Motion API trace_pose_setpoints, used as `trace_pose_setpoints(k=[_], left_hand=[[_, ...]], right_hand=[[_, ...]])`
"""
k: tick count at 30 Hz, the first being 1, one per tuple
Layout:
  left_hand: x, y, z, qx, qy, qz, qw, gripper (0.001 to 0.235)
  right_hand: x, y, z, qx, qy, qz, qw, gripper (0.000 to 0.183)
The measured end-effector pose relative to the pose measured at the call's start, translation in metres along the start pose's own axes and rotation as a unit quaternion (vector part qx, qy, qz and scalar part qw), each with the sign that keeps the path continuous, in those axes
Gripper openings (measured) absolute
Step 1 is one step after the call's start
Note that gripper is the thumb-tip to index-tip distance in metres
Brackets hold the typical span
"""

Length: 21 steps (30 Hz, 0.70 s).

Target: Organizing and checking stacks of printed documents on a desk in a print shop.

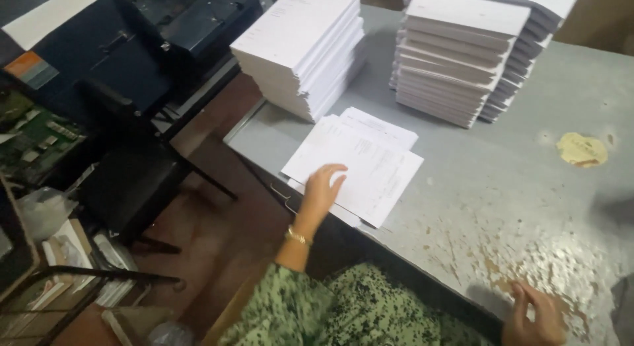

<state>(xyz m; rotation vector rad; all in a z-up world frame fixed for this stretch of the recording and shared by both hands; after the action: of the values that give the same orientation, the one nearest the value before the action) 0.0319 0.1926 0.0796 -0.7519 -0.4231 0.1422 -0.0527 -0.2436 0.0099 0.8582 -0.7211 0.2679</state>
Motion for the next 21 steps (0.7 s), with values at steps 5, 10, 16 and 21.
trace_pose_setpoints(k=[5, 10, 16, 21], left_hand=[[0.098, 0.062, -0.02, 0.217, 0.157, -0.087, 0.96, 0.043], [0.156, 0.057, -0.062, 0.359, 0.331, -0.175, 0.855, 0.103], [0.161, 0.057, -0.07, 0.379, 0.344, -0.19, 0.837, 0.064], [0.177, 0.057, -0.08, 0.43, 0.348, -0.181, 0.813, 0.094]], right_hand=[[0.006, -0.005, -0.034, -0.018, -0.021, 0.01, 1.0, 0.019], [-0.004, -0.022, -0.04, -0.018, 0.024, -0.064, 0.997, 0.021], [-0.002, -0.032, -0.042, -0.06, 0.048, -0.026, 0.997, 0.018], [-0.012, -0.052, -0.046, -0.052, 0.07, -0.068, 0.994, 0.021]])
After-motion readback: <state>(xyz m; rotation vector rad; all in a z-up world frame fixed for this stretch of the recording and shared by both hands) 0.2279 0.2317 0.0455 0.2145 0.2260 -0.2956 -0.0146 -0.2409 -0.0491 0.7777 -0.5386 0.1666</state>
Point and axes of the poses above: each hand's wrist, its own x-axis towards the middle knuckle, its own z-axis out of the back of the hand, y = z × x, the point moved 2 cm from there along x, towards the middle knuckle, and after that the axes turned 5 degrees about x, right-handed, at the moved point
